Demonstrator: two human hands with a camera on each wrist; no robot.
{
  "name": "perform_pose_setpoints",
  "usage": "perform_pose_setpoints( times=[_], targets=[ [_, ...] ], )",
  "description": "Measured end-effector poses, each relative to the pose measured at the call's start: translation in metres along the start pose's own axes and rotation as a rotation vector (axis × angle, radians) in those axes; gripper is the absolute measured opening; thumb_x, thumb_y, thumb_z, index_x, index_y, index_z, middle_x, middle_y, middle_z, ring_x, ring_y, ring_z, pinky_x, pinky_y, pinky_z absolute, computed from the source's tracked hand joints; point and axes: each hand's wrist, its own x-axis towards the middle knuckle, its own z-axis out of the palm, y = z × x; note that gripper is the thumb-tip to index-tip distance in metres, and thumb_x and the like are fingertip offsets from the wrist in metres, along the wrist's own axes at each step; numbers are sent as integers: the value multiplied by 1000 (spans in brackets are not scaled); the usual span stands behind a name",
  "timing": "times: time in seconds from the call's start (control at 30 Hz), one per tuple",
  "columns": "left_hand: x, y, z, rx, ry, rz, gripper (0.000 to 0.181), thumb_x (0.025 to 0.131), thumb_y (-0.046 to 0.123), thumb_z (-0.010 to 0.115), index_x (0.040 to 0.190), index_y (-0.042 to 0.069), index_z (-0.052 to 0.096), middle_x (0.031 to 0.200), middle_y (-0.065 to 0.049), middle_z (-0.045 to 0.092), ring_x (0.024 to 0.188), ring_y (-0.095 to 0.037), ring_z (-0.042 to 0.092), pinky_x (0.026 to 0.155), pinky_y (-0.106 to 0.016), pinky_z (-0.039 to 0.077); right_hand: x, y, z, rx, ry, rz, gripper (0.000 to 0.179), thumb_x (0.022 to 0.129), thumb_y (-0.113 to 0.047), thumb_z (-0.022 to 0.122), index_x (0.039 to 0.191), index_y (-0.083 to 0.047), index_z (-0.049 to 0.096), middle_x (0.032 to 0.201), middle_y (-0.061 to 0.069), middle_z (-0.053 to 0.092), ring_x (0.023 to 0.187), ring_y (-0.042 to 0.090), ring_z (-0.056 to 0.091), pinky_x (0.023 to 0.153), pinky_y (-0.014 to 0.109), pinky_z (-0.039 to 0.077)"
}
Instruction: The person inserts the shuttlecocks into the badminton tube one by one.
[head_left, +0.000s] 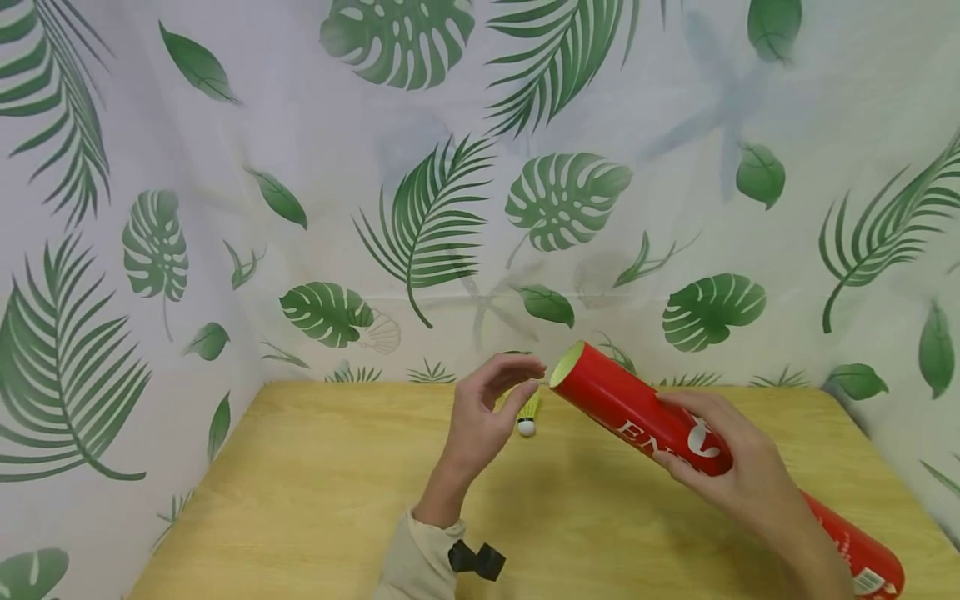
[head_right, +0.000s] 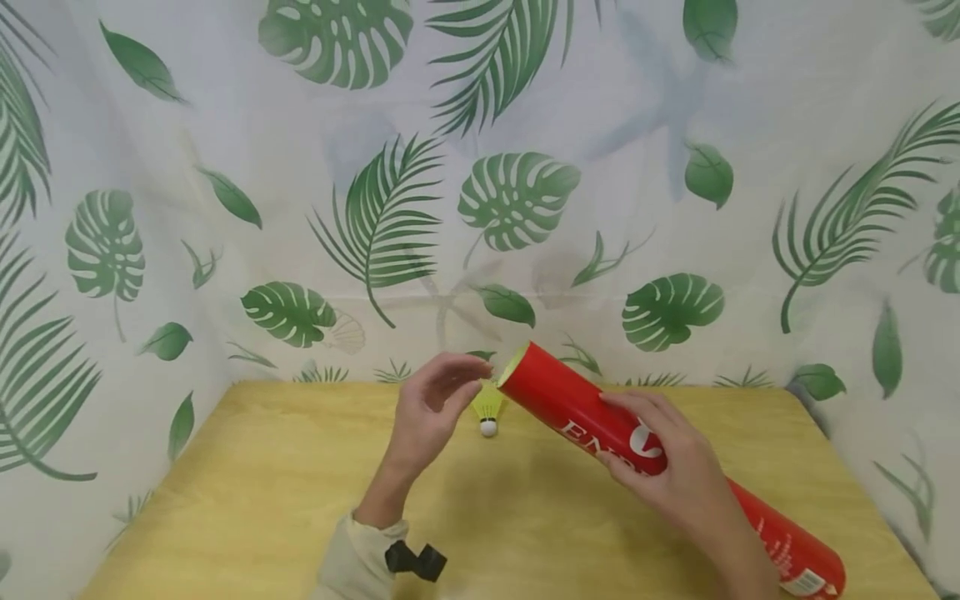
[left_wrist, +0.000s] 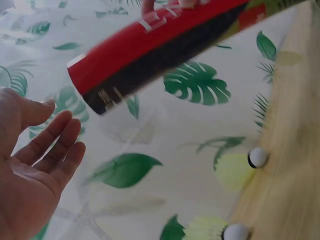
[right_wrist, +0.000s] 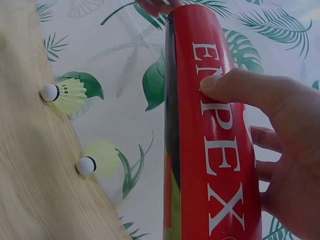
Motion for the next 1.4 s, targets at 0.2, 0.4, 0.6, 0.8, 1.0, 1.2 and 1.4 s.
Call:
perform_pose_setpoints(
  times=[0.2, 0.4, 0.6, 0.8, 1.0, 1.2, 1.4],
  targets=[
    [-5, -33, -5, 70, 47, -14, 24, 96, -9, 65, 120, -9, 66, 118, -24, 67, 113, -46, 63, 104, -53, 49, -4, 7, -5, -3, 24, -3, 75, 77, -10, 91, 142, -25, 59, 132, -1, 61, 112, -2, 49, 71, 20, 56],
    [-9, -60, -8, 169, 58, -86, 26, 95, -5, 68, 120, 1, 68, 124, -20, 66, 120, -35, 62, 106, -55, 47, -4, 11, -9, -18, 29, 7, 75, 76, -10, 91, 143, -21, 59, 133, 2, 61, 113, -2, 48, 72, 19, 55],
    [-18, -88, -12, 246, 33, -209, 26, 98, 0, 67, 123, 6, 68, 136, -19, 61, 131, -31, 54, 110, -62, 40, -2, 10, -8, -15, 33, 4, 75, 76, -10, 91, 142, -25, 60, 134, 0, 61, 112, 4, 51, 72, 20, 56],
    [-19, -111, -17, 231, 38, -320, 29, 97, 0, 67, 125, 4, 67, 146, -20, 53, 140, -36, 45, 114, -64, 33, -2, 11, -7, -18, 33, -17, 75, 75, -10, 92, 142, -25, 60, 133, 0, 62, 109, 4, 52, 71, 22, 56],
    [-20, -123, -19, 170, -20, -395, 33, 98, -2, 63, 131, -3, 62, 147, -23, 51, 144, -40, 39, 118, -62, 27, -2, 12, -6, -18, 32, -19, 75, 75, -8, 91, 142, -24, 61, 132, 0, 63, 111, 0, 51, 74, 19, 55],
    [-25, -127, -23, 120, -43, -406, 29, 96, -8, 64, 125, -7, 63, 133, -24, 60, 139, -43, 45, 117, -59, 31, -2, 12, -3, -17, 19, -8, 74, 76, -7, 91, 141, -25, 61, 132, -1, 62, 111, -1, 50, 71, 21, 56],
    [-27, -128, -25, 211, -38, -428, 25, 92, -14, 65, 114, -2, 70, 124, -19, 66, 117, -38, 59, 102, -54, 49, -2, 12, -2, -24, 11, -4, 73, 77, -9, 90, 142, -23, 61, 131, 1, 62, 111, -2, 49, 71, 20, 56]
  ],
)
